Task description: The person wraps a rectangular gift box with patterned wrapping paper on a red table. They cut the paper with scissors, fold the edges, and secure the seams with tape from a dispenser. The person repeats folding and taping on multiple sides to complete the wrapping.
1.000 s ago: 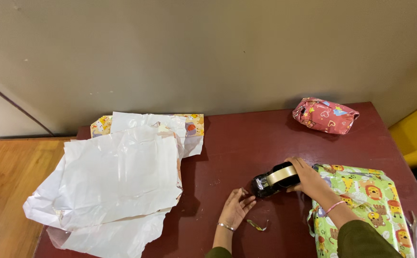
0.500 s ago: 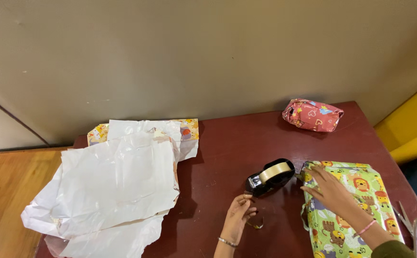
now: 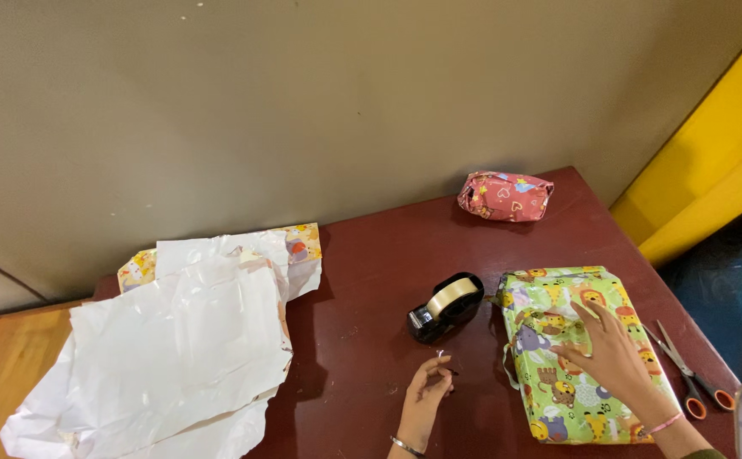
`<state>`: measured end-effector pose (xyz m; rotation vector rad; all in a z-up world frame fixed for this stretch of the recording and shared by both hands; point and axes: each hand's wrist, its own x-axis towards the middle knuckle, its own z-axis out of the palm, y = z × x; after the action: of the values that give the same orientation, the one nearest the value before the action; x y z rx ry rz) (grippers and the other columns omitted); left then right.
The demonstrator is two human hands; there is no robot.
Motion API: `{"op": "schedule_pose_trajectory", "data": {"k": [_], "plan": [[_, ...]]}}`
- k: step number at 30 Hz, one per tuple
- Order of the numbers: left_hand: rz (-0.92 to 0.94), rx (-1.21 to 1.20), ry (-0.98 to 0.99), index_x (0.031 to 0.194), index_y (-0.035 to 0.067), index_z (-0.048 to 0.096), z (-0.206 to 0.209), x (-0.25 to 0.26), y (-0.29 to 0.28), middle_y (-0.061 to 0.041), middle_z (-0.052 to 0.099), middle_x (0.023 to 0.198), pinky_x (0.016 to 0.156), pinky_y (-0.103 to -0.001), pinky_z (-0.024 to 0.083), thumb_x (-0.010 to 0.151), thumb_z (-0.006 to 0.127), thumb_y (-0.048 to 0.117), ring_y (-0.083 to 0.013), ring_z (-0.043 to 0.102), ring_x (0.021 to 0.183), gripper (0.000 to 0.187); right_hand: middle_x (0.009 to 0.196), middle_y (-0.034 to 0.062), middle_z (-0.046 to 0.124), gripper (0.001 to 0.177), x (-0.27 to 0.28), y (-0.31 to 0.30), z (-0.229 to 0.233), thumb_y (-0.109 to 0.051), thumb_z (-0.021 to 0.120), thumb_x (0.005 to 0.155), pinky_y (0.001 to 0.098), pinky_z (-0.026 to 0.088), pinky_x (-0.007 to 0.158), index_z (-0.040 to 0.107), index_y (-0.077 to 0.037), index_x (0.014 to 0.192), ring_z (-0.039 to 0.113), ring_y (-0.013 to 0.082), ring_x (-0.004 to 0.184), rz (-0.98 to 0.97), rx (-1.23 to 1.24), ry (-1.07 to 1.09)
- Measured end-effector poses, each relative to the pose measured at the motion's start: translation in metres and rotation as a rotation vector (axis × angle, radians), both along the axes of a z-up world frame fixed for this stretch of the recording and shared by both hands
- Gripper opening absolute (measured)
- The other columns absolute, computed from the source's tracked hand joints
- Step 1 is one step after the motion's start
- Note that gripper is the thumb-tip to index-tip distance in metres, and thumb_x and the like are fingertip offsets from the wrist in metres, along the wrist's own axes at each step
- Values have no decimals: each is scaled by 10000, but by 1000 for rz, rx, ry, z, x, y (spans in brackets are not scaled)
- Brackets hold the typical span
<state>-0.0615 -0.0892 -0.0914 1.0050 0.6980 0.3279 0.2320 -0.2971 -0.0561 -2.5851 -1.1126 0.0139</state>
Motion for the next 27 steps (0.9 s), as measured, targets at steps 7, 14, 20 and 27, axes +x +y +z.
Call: {"op": "schedule_pose_trajectory", "data": {"k": [7,14,20,27], "plan": [[-113,149,11,1307,153,681,13,24,-7,44,648,1057,834,-241,520,958,672,156,-82,594,889,349,1371,135,583,840,14,-14,-12,-492,716,794,438,477,1048,466,-129,1508,570,328,1245,-91,62,7],[-199,349,109,1329,183,648,61,40,-5,-8,607,1159,873,-285,517,955,651,205,-132,588,951,374,1229,53,710,287,20,1,9,-348,647,917,392,555,962,739,-157,1110,693,281,1085,-87,-33,92],[-173,1073,-145,1412,100,565,101,56,-20,-159,564,1387,1124,-449,403,988,699,266,-323,538,1319,474,1005,32,736,269,-22,-4,65,-342,645,888,378,585,786,739,-177,1079,720,257,912,44,-32,100],[-497,1023,-357,1539,114,447,137,101,-49,-138,748,1221,1040,-419,493,894,775,400,-290,671,1206,777,998,26,705,297,-55,-24,123,-244,688,809,400,562,783,728,-171,1095,708,251,905,304,-13,99]]}}
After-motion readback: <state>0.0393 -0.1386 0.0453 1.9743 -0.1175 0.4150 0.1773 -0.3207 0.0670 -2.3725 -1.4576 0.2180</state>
